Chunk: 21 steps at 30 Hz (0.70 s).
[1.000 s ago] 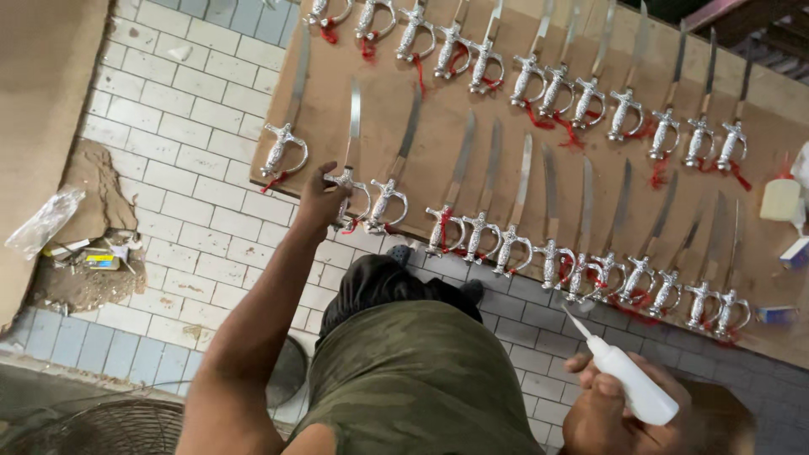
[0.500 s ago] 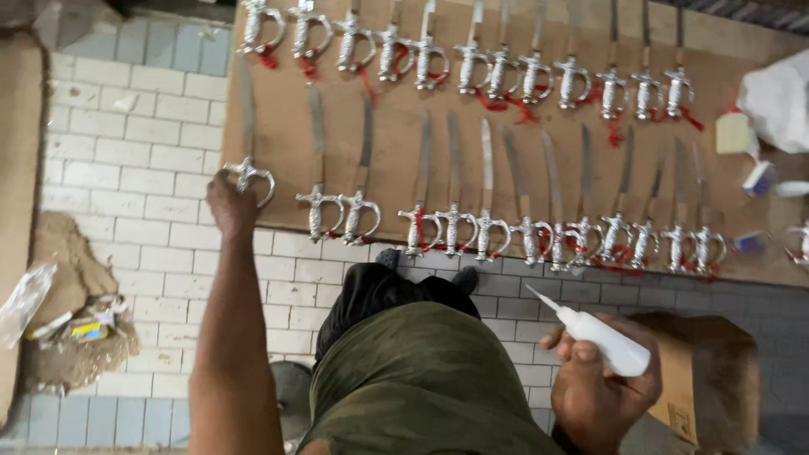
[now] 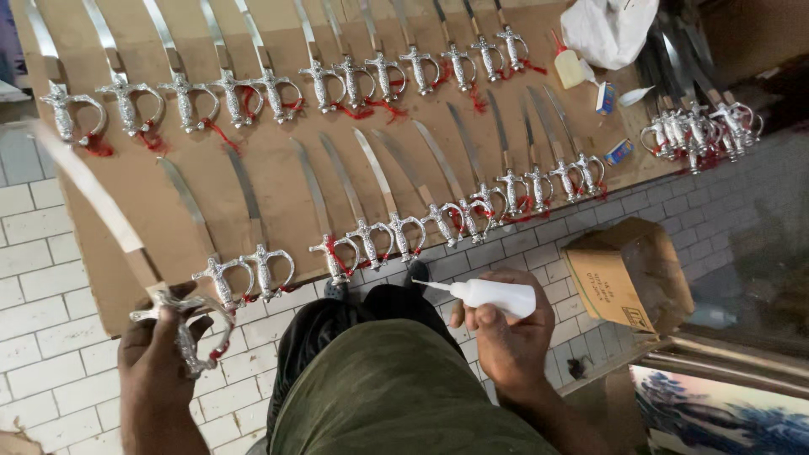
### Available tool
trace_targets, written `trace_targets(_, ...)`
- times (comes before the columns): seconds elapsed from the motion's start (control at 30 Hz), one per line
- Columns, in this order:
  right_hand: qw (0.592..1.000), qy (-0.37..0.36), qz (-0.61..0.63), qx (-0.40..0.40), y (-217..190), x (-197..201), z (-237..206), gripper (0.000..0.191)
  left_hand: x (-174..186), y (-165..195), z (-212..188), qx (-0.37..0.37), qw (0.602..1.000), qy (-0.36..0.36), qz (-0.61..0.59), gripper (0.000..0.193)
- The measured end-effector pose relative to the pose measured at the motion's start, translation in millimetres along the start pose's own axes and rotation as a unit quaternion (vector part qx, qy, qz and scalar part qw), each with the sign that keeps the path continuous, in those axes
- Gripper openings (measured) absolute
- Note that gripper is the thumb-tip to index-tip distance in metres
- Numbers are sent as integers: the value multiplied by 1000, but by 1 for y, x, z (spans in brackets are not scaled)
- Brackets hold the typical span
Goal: The person holds a curved sword with an ornate metal handle and squeezes liquid from a small plastic bottle onto the blade near the handle, working it along the surface. The person then places the finished sword on the table with others and picks up the next sword to repeat the application.
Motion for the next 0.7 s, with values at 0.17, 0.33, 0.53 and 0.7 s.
trace_targets(0.17, 999, -45, 17, 16, -5, -23, 8, 32, -60, 35, -12, -23, 985, -106, 136, 40)
trace_targets(0.33, 994, -82, 37, 68, -23, -32, 10, 37, -112, 56, -45, 59, 960, -205, 183, 41)
trace_targets(0.53, 989, -79, 49, 117, -43, -15, 4, 39, -179, 58, -77, 103, 929, -291, 203, 45)
trace_targets(0.7, 985, -96, -3, 141, -49, -9, 3, 37, -205, 40, -92, 136, 907, -353, 187, 48)
Point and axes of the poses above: each hand's wrist, its own z-axis towards the middle knuckle, its own x-axis out of the back of the hand, y = z × x, the point moved 9 cm from there along z, towards the middle knuckle, and after that the axes turned 7 degrees about -y, right-handed, at the moved point
